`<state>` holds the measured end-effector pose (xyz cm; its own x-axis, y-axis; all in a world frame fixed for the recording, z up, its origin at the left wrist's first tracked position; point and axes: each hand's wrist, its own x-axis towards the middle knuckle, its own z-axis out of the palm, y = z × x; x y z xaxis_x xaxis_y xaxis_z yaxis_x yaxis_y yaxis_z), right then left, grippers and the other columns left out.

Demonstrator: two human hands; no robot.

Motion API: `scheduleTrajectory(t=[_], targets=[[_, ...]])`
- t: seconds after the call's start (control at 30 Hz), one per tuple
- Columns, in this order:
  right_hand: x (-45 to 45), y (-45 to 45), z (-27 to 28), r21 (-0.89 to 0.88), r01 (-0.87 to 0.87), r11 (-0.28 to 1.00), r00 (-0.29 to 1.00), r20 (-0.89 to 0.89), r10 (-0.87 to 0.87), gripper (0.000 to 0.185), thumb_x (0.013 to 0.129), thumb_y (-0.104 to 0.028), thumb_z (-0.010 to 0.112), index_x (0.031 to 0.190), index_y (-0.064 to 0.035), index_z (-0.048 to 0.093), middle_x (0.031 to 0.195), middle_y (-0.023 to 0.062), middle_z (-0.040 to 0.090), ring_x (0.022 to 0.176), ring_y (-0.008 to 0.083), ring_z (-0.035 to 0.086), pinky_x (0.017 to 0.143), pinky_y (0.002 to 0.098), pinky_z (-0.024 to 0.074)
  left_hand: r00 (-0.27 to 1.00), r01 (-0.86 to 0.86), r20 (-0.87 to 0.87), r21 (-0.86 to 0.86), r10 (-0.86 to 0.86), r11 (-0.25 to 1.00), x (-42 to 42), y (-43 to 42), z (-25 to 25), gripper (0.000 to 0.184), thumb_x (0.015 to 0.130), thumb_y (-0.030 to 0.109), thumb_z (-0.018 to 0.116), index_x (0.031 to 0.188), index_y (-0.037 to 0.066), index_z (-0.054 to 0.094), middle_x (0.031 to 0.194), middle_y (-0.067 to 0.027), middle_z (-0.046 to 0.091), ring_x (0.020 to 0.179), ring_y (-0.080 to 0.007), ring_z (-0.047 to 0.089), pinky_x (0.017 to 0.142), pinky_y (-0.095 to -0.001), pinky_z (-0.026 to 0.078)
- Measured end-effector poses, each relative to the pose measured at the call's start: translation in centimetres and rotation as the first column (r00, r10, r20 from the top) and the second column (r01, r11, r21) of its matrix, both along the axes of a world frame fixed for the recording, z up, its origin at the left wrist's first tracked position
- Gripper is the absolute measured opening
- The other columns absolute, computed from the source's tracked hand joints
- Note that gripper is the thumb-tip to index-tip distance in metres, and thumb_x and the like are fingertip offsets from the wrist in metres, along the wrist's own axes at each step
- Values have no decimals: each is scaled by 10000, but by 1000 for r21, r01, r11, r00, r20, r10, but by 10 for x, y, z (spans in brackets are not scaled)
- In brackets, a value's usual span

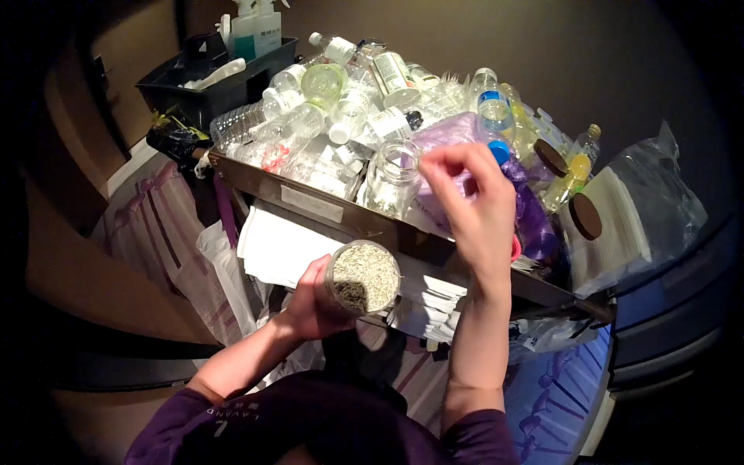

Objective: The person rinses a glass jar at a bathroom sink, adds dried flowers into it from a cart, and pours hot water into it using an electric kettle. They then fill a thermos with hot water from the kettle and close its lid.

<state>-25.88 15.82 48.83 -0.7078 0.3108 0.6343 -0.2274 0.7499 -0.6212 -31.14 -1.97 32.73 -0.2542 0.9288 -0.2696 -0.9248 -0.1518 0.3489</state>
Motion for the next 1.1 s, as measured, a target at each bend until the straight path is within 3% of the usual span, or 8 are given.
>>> scheduleTrajectory(t=[0.33,0.47,0.6,0.7,0.77,0.83,0.87,1.1], targets=[[-39,23,-9,231,-7,973,998,57,-6,120,836,-80,647,926,-4,672,842,45,598,749,121,525,688,230,412,997,-15,-75,-156,4,988,3,-27,-9,719,821,666,331,1311,156,466,1243,-67,523,1087,-236,485,864,-385,388],[-21,13,-7,107,93,990,992,-100,-83,87,860,-78,623,896,-15,671,794,27,598,702,98,530,628,214,409,999,-30,-34,-96,27,995,-1,-30,-18,745,799,664,388,1323,141,463,1286,-84,504,1140,-262,468,926,-416,379],[23,-3,-57,-428,-156,890,976,71,205,147,927,-98,529,949,-3,640,803,13,621,698,54,522,628,196,409,997,-71,42,20,70,997,1,-36,-11,748,811,637,419,1341,111,445,1317,-110,492,1193,-287,460,996,-485,361],[26,-25,-126,-510,-192,839,929,181,323,450,983,-363,434,1239,2,498,1131,117,588,1057,173,558,888,298,439,999,-29,33,-5,29,1000,1,-36,-13,737,828,623,423,1344,97,442,1314,-126,499,1196,-295,471,1023,-500,348],[29,-37,-155,-676,-313,667,820,162,549,686,950,-555,333,1399,-36,325,1321,158,476,1201,257,485,1018,375,378,998,-3,55,-35,5,999,8,-37,-13,728,842,623,413,1333,88,453,1295,-129,516,1169,-295,495,1016,-487,361],[29,-51,-168,-957,-245,157,720,-71,691,741,933,-599,297,1423,-44,282,1356,178,448,1208,273,482,1023,389,390,997,9,75,25,-11,1000,13,-39,-18,680,869,593,387,1317,88,472,1270,-117,540,1146,-284,520,999,-468,386],[29,-52,-174,-968,-234,93,722,-109,684,733,936,-582,321,1432,-45,263,1370,191,433,1213,277,478,1029,404,394,997,3,81,86,-10,996,13,-38,-23,639,890,562,368,1310,94,481,1259,-105,552,1138,-274,531,988,-458,401],[36,-54,-129,-591,-376,713,876,24,482,550,874,-252,501,1334,41,428,1332,149,475,1204,242,475,1015,363,368,998,-7,67,-89,13,996,8,-49,-34,612,857,624,378,1210,150,540,1090,-52,607,970,-236,590,767,-439,490]])
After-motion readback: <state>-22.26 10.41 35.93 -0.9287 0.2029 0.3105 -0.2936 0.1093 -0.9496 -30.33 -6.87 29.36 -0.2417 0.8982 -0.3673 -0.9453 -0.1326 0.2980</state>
